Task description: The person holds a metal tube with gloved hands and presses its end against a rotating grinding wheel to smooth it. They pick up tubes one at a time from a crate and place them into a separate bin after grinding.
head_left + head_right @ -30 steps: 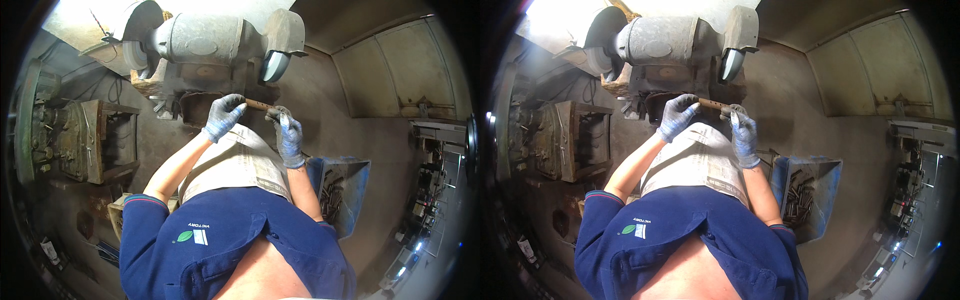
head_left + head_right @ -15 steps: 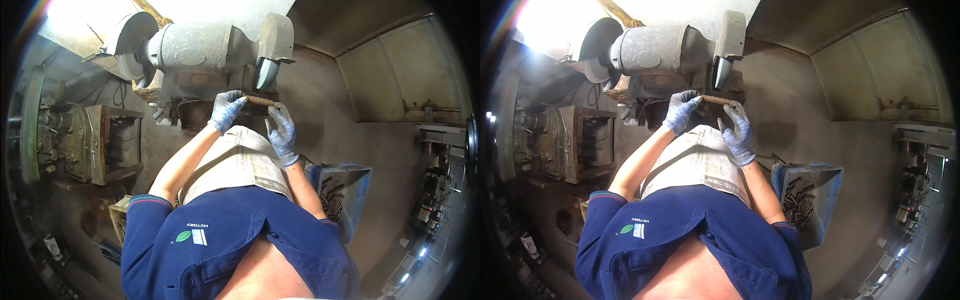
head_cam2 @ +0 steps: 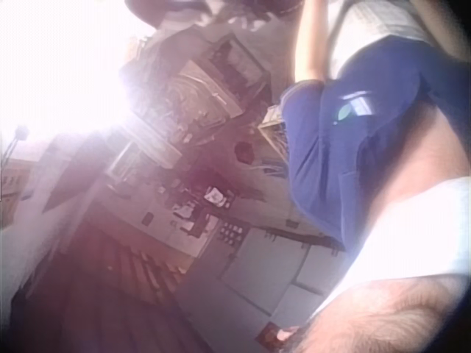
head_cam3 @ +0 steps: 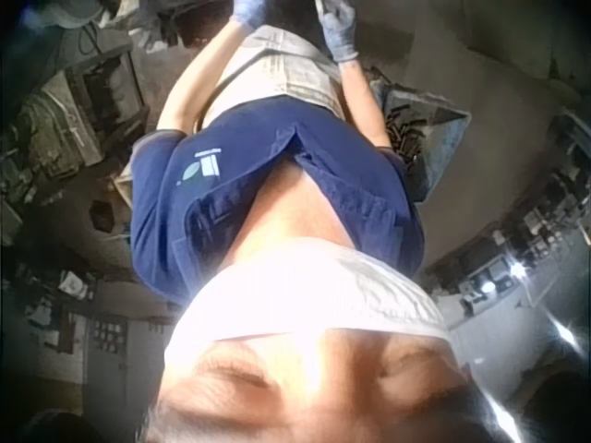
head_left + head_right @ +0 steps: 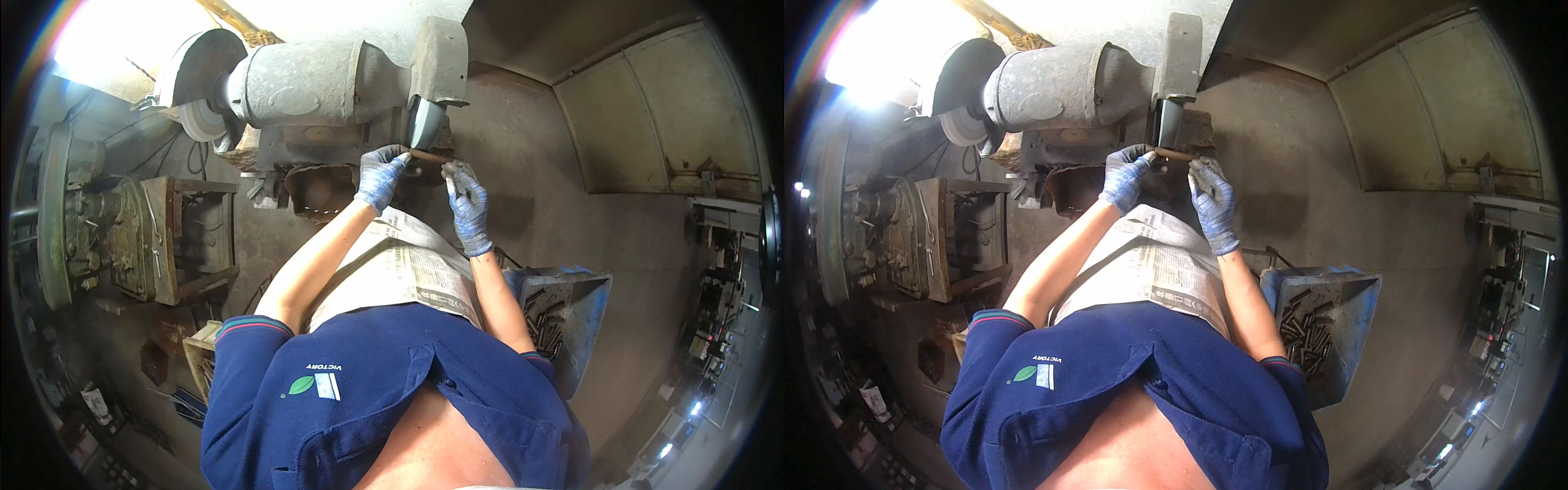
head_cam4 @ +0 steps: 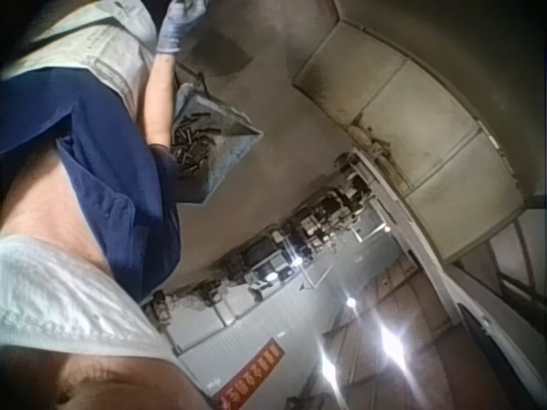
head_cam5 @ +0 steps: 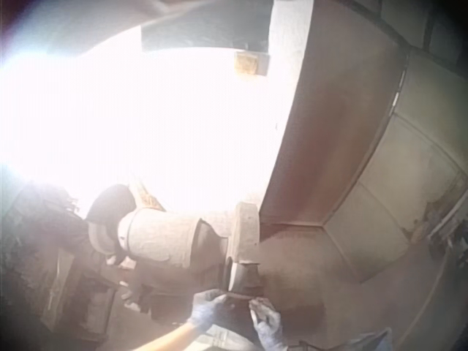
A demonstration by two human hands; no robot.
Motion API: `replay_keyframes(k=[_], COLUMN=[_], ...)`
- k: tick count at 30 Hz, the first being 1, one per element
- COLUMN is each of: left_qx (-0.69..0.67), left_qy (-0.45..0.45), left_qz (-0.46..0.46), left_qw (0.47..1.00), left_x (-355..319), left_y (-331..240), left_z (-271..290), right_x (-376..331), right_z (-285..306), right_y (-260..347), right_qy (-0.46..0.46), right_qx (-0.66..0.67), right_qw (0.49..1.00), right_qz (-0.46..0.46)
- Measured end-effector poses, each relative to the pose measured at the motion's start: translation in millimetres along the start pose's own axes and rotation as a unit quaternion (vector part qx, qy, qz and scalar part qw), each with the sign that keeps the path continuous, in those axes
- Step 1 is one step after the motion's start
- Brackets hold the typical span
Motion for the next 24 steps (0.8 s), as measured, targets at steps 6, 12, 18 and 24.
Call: replay_keyframes(k=[6,12,18,24], left_qx=[-0.009,0.054,0.025,0.023], left_qy=[-0.021,-0.044,-0.063,-0.046], left_qz=[-0.004,-0.006,-0.018,-0.004], left_qw=[1.000,0.998,0.998,0.999], left_x=[6.9,6.5,14.4,17.2], left_y=[8.0,-8.7,-8.0,-0.6], left_z=[0.3,24.7,48.4,24.8], right_x=[2.7,2.5,5.0,7.6], right_z=[0.9,-27.4,-47.1,-19.1], right_y=[-13.1,-17.4,-15.8,-34.6], right_qy=[-0.011,-0.003,0.031,0.041], right_qx=[-0.065,-0.030,-0.038,-0.019], right_qw=[0.998,0.999,0.998,0.999], right_qz=[0.009,0.020,0.040,-0.012])
Point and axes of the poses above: each hand's wrist, its own x-axis towards the middle knuckle, its own z-axis out of the back of the hand, y = z × x, the point moved 5 cm from there along x, towards the middle knuckle, and after that the axes turned 5 degrees about -y, right-handed, at the moved point
